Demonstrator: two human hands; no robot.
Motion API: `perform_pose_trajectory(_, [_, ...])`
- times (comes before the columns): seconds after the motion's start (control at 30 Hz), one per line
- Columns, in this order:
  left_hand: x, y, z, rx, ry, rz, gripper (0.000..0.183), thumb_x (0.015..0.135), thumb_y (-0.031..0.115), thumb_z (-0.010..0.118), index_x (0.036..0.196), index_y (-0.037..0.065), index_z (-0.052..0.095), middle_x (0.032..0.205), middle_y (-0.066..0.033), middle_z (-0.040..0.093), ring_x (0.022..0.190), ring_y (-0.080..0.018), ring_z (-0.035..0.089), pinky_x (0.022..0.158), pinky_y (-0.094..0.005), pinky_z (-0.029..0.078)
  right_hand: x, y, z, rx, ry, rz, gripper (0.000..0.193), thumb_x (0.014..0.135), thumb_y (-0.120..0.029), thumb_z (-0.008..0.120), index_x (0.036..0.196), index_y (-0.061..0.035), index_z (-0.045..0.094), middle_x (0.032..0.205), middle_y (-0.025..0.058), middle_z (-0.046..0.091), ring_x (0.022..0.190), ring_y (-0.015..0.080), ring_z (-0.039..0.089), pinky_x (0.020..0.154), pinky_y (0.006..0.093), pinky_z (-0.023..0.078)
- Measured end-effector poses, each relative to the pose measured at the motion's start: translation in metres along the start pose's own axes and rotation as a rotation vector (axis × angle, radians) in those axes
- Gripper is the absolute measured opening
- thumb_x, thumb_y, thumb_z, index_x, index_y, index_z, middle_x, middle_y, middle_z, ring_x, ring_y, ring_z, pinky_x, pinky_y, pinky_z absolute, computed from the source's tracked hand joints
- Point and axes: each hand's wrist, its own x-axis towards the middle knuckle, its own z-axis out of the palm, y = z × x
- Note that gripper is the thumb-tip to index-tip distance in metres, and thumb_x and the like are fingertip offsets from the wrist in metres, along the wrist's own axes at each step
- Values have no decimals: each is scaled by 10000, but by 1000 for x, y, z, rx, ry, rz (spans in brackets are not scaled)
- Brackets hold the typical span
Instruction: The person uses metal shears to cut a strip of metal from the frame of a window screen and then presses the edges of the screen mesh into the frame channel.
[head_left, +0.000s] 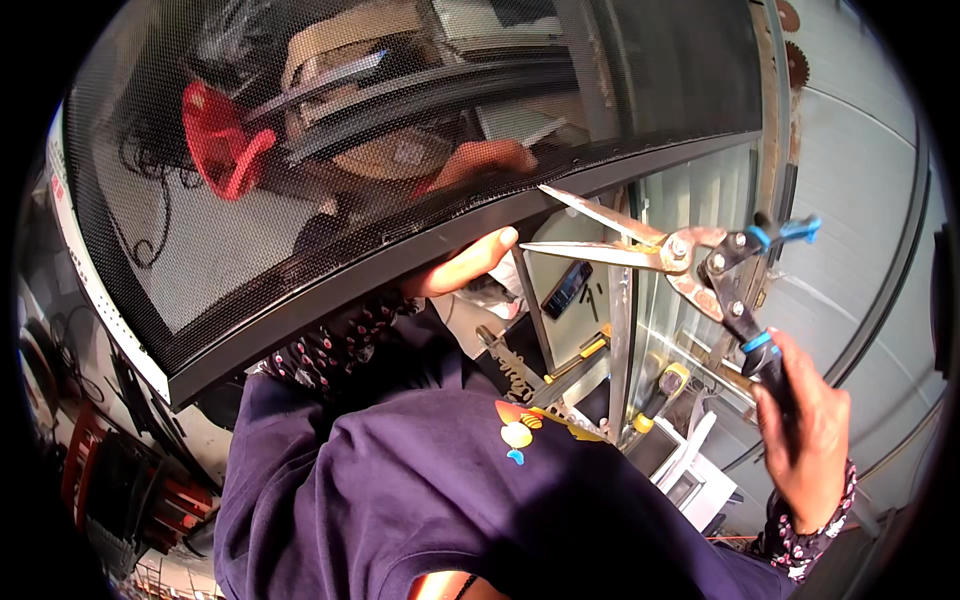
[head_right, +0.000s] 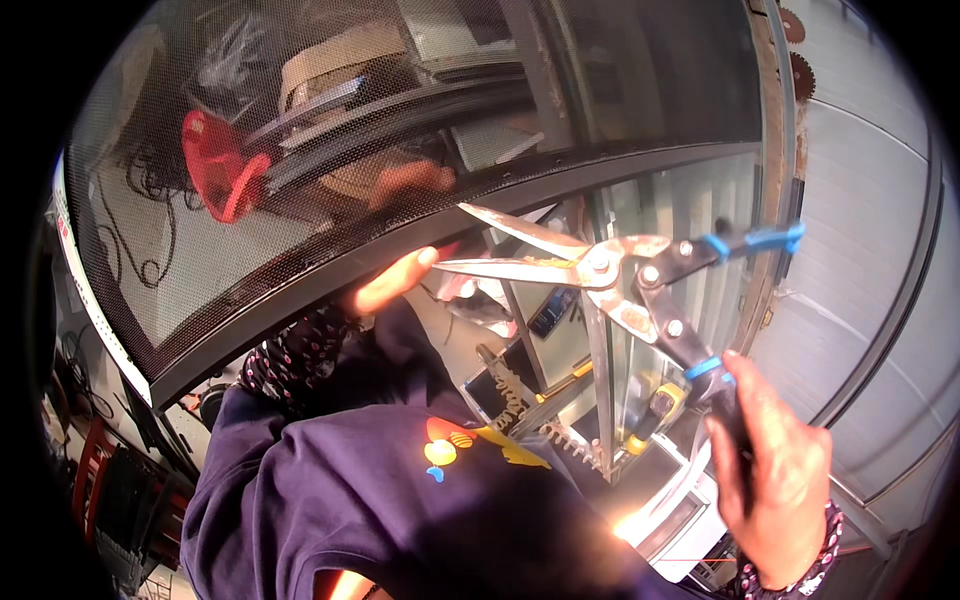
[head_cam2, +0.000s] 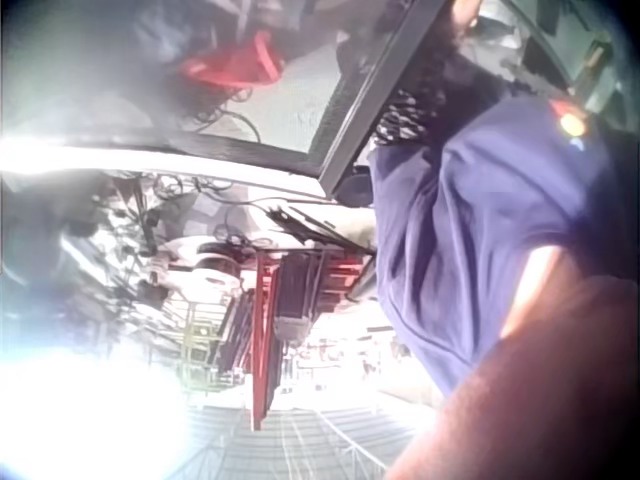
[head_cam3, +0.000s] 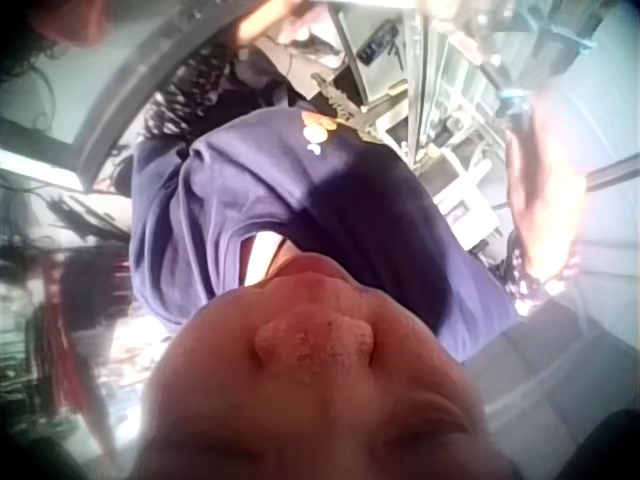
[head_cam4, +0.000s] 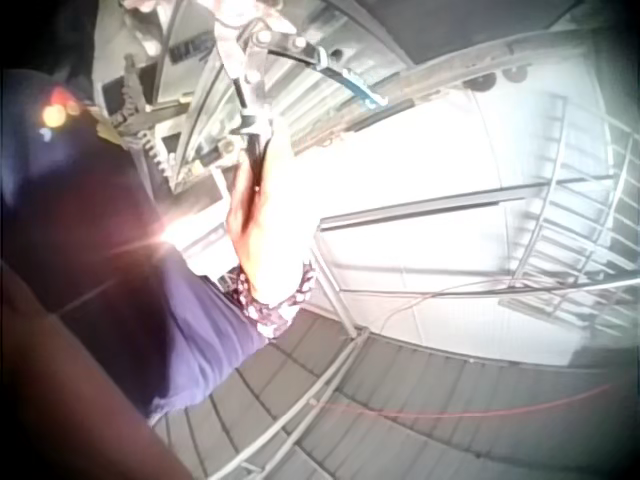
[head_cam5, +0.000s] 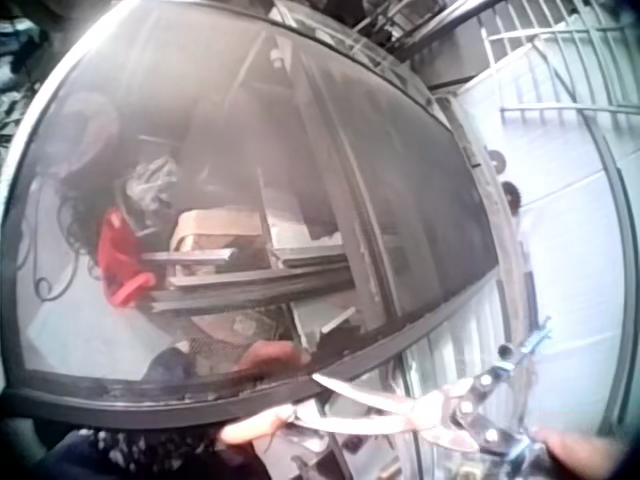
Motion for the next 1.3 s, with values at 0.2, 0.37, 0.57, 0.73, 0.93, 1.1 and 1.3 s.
perform_pose_trajectory(0.2, [-24, -10, 2, -131, -139, -303, 398, 859, 205, 506, 1204, 36, 404, 1089, -104, 523, 1004, -149, 493, 845, -246, 405, -26, -6, 45, -93, 158, 33, 469, 728, 58, 570, 1179, 29, 446, 721, 186, 577, 597, 295, 590, 556, 302, 450])
perform_pose_trajectory(0.37, [-37, -22, -2, -203, -213, -481, 351, 895, 220, 463, 1192, 33, 449, 1114, -110, 531, 1026, -127, 486, 858, -227, 397, -27, -2, 85, 144, 157, 83, 407, 735, 19, 587, 1121, 84, 472, 887, 233, 595, 745, 297, 631, 621, 325, 504])
perform_pose_trajectory(0.57, [-43, -41, -8, -185, -253, -419, 290, 903, 181, 449, 1107, -18, 502, 977, -62, 564, 908, -93, 517, 778, -214, 429, -25, 12, 185, 402, 474, 72, 451, 724, -1, 627, 1155, -28, 499, 932, 180, 604, 764, 249, 625, 662, 302, 479])
perform_pose_trajectory(0.73, [-5, 27, -8, -227, -368, -820, 271, 905, 153, 450, 1097, -28, 510, 1003, -46, 557, 930, -89, 507, 815, -203, 416, -14, 30, 133, 215, 416, -68, 418, 722, 27, 592, 1130, 31, 501, 907, 178, 612, 742, 280, 624, 634, 313, 490])
perform_pose_trajectory(0.93, [21, 55, -15, -2, -643, -735, 287, 923, 138, 386, 1136, -35, 471, 1052, -46, 528, 980, -86, 493, 860, -211, 400, 8, 57, 228, 530, 531, -53, 428, 690, 41, 605, 1109, 22, 523, 899, 182, 614, 776, 265, 632, 661, 300, 486])
perform_pose_trajectory(1.1, [36, 84, -18, 67, -669, -1000, 374, 898, 213, 435, 1187, -25, 442, 1158, -111, 493, 1103, -158, 452, 929, -249, 351, 26, 87, 227, 597, 522, -109, 427, 679, 69, 606, 1099, 34, 532, 902, 173, 620, 774, 238, 637, 681, 298, 489])
perform_pose_trajectory(1.3, [-60, 37, 1, -761, 379, -296, 329, 909, 161, 419, 1166, -43, 448, 1180, -102, 489, 1100, -147, 437, 973, -277, 284, 35, 97, 208, 540, 519, -236, 422, 664, 73, 598, 1081, 38, 538, 920, 178, 616, 806, 272, 631, 696, 301, 485])
